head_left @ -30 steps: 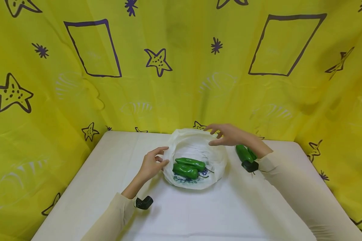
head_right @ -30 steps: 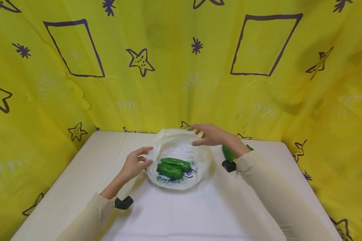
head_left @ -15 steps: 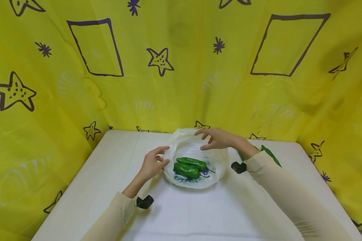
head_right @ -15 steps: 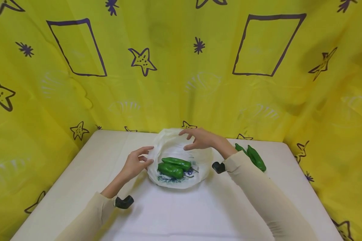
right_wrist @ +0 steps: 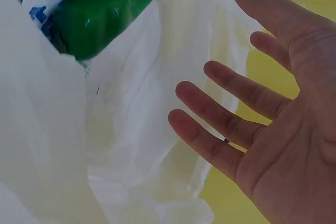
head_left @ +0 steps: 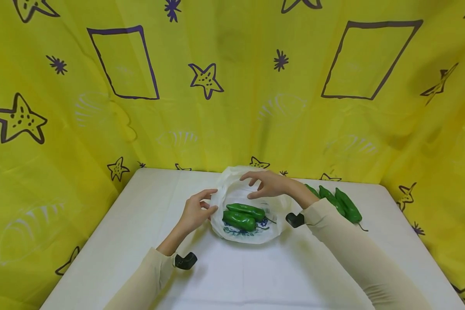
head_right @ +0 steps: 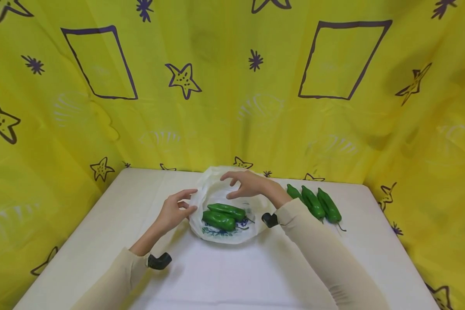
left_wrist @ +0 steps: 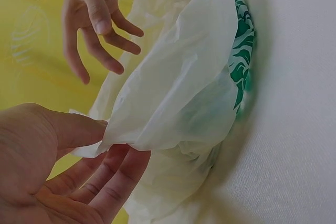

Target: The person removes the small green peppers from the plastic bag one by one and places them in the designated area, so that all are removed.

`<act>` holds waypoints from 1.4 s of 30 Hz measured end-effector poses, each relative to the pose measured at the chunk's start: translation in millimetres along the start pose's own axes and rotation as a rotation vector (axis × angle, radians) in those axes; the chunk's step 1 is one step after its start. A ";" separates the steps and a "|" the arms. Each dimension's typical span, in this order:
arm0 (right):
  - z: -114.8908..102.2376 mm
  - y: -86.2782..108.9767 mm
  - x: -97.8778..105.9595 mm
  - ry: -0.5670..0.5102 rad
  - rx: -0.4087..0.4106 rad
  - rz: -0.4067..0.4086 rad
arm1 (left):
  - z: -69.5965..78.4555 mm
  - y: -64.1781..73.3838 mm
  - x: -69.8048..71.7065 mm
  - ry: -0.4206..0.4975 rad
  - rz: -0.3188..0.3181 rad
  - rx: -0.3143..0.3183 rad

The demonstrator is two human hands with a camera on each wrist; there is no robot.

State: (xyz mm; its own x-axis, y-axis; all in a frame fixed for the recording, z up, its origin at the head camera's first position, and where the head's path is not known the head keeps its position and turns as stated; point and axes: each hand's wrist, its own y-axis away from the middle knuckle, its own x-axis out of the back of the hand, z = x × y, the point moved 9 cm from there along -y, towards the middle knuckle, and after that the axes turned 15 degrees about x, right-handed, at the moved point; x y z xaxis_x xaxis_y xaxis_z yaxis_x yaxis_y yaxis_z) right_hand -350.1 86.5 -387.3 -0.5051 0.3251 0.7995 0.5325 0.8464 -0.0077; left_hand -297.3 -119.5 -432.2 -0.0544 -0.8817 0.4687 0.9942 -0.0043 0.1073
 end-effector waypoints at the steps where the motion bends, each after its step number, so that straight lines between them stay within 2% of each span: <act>1: 0.2 -1.6 -2.0 -0.003 0.006 -0.003 | -0.1 0.1 0.1 -0.001 0.002 0.000; 9: -1.3 -10.9 -17.4 -0.024 0.047 -0.036 | -0.4 0.5 0.9 -0.003 0.008 -0.001; 14: 3.6 -15.8 -29.4 -0.048 0.044 -0.070 | -1.1 0.6 0.0 0.002 0.005 -0.001; 23: 12.2 -19.8 -44.1 -0.100 -0.015 -0.134 | -2.4 0.5 -0.2 0.006 -0.001 0.003; 32: 20.4 -16.0 -56.4 -0.151 -0.131 -0.191 | -0.5 -0.6 -0.4 0.008 0.002 -0.019; 42: 26.5 -15.7 -61.1 -0.129 -0.135 -0.202 | -1.4 -0.2 -1.2 0.004 0.007 -0.022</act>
State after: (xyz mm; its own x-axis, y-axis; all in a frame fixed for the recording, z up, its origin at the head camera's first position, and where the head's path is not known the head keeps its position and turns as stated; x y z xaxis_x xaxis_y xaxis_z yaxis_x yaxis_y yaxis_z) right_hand -345.6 64.5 -451.9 -0.6879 0.2142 0.6935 0.4941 0.8381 0.2312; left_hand -297.2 -119.1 -434.0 -0.0467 -0.8837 0.4657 0.9964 -0.0080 0.0848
